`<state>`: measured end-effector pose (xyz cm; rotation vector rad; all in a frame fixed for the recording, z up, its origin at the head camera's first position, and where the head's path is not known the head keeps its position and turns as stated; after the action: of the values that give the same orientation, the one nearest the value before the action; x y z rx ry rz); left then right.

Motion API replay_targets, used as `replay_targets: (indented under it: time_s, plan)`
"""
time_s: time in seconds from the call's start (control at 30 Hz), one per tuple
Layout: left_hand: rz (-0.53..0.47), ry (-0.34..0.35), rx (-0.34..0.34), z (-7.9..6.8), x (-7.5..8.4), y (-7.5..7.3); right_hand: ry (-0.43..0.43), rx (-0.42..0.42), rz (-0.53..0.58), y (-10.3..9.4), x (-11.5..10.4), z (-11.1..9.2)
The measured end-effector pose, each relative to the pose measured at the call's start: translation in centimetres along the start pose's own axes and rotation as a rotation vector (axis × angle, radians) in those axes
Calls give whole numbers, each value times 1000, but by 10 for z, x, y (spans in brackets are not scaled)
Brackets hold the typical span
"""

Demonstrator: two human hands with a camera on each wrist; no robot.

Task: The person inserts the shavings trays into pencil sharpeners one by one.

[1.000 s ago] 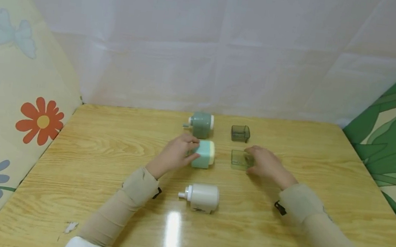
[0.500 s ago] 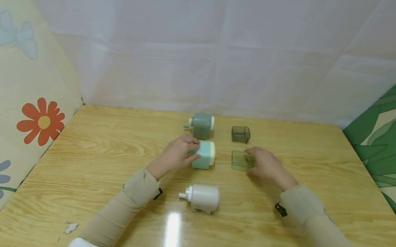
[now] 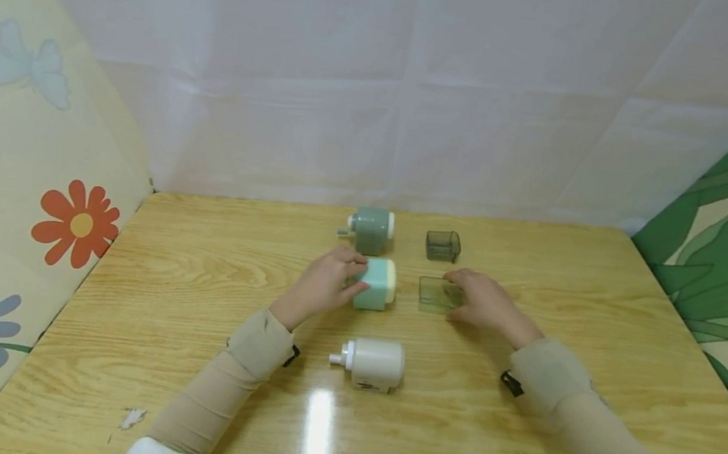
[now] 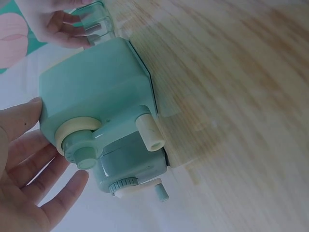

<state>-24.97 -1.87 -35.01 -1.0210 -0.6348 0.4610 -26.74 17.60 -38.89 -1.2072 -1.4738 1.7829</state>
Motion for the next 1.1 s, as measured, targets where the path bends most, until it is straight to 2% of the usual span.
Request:
replay_targets:
  time_s: [0.67, 0.93, 1.1]
  plan:
    - [-9, -8, 13, 0, 0, 0, -87, 30, -16, 5, -22, 11]
    - [-9, -3, 16, 0, -1, 1, -60, -24, 12, 12, -28, 17]
    - [-14, -8, 14, 0, -1, 1, -58, -29, 21, 13, -31, 19]
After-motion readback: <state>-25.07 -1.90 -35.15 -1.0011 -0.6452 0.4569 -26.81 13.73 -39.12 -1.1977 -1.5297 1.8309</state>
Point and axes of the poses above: each hand's wrist, its own z-axis towards the middle knuckle, its own y-axis out of the palm, x = y × z, the point moved 8 cm from there along z, towards the middle knuckle, and after that the axes turned 1 degree about -z, right-handed, at the moved point
